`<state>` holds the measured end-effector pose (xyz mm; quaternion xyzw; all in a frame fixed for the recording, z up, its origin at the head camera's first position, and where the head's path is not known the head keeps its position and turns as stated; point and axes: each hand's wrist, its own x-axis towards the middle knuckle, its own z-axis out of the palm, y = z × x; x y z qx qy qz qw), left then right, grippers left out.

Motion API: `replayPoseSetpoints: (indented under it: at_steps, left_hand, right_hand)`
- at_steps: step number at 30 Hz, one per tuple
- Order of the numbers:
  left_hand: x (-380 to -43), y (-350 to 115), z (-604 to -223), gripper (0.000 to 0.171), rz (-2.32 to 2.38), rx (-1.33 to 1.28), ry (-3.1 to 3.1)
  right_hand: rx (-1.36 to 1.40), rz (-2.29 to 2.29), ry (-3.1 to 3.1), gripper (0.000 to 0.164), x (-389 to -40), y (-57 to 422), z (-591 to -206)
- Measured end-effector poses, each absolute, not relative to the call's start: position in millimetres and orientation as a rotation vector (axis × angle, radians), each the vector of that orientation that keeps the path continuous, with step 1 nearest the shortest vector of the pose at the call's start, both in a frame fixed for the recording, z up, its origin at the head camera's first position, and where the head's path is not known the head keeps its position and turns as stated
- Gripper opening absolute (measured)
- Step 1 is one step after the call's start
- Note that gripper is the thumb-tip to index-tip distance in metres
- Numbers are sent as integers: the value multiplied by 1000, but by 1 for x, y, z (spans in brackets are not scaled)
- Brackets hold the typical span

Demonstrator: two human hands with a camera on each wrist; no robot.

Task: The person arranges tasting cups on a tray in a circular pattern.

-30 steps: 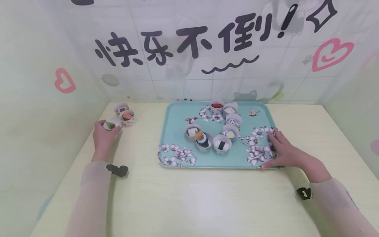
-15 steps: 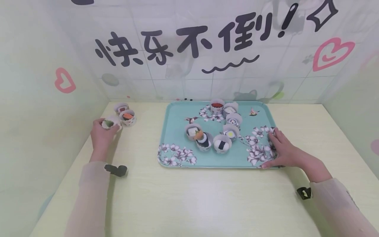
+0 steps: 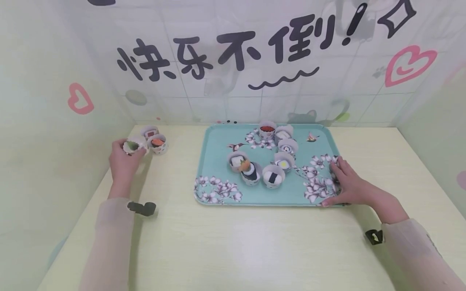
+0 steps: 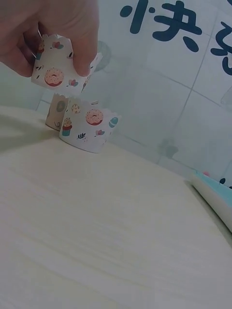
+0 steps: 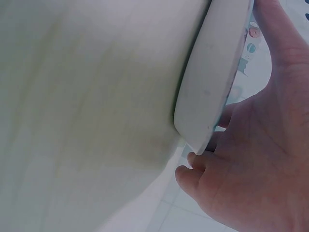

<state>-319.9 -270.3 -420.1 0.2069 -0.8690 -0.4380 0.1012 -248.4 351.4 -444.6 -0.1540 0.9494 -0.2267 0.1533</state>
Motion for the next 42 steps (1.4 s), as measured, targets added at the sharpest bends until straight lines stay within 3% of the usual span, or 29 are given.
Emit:
replayPoseSetpoints:
  at_steps: [17, 42]
  left_hand:
    - [-321, -250, -398, 74, -1319, 453, -2531]
    - [-335, -190, -398, 70, -1385, 102, -2575]
  right_hand:
    - [-449, -631, 2721, 137, -250, 353, -446]
    - [-435, -651, 2706, 142, -250, 351, -445]
